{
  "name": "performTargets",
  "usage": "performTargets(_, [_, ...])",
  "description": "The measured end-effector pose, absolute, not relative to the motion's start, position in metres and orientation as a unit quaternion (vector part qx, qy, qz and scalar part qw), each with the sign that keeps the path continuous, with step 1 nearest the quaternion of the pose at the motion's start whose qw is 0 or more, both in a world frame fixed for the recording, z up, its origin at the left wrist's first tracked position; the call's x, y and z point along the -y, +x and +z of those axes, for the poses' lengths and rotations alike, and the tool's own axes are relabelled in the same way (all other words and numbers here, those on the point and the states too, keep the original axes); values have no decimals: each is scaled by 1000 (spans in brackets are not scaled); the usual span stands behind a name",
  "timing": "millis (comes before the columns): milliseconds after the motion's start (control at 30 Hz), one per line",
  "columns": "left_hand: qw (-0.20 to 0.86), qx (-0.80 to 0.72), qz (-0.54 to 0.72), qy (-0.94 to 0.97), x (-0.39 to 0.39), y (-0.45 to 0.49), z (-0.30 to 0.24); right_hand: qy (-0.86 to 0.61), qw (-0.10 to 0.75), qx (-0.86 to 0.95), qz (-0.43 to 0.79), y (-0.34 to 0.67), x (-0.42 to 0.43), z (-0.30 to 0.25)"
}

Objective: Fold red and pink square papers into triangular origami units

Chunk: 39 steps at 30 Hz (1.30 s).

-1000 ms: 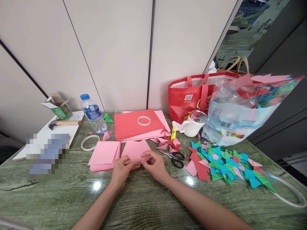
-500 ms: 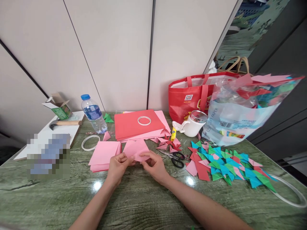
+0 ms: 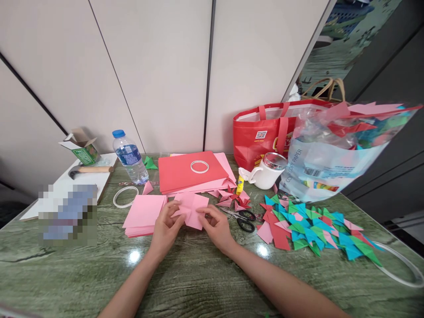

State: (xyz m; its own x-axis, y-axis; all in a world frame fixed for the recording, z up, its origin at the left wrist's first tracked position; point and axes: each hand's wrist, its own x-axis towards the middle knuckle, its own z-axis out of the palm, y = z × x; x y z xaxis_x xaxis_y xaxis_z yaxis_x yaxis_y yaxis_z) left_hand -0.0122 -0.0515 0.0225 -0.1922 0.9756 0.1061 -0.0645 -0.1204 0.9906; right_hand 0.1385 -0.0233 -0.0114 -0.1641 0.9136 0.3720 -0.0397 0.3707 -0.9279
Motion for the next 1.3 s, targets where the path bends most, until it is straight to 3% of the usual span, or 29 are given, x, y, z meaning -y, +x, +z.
performTargets(667, [427, -562, 564, 429, 49, -17, 19, -317, 496, 639, 496, 138, 25, -14])
performTargets(900, [461, -551, 541, 437, 52, -10, 20, -378, 518, 615, 458, 139, 24, -13])
performTargets(1300, [546, -518, 525, 397, 56, -4, 18, -378, 533, 557, 513, 138, 22, -14])
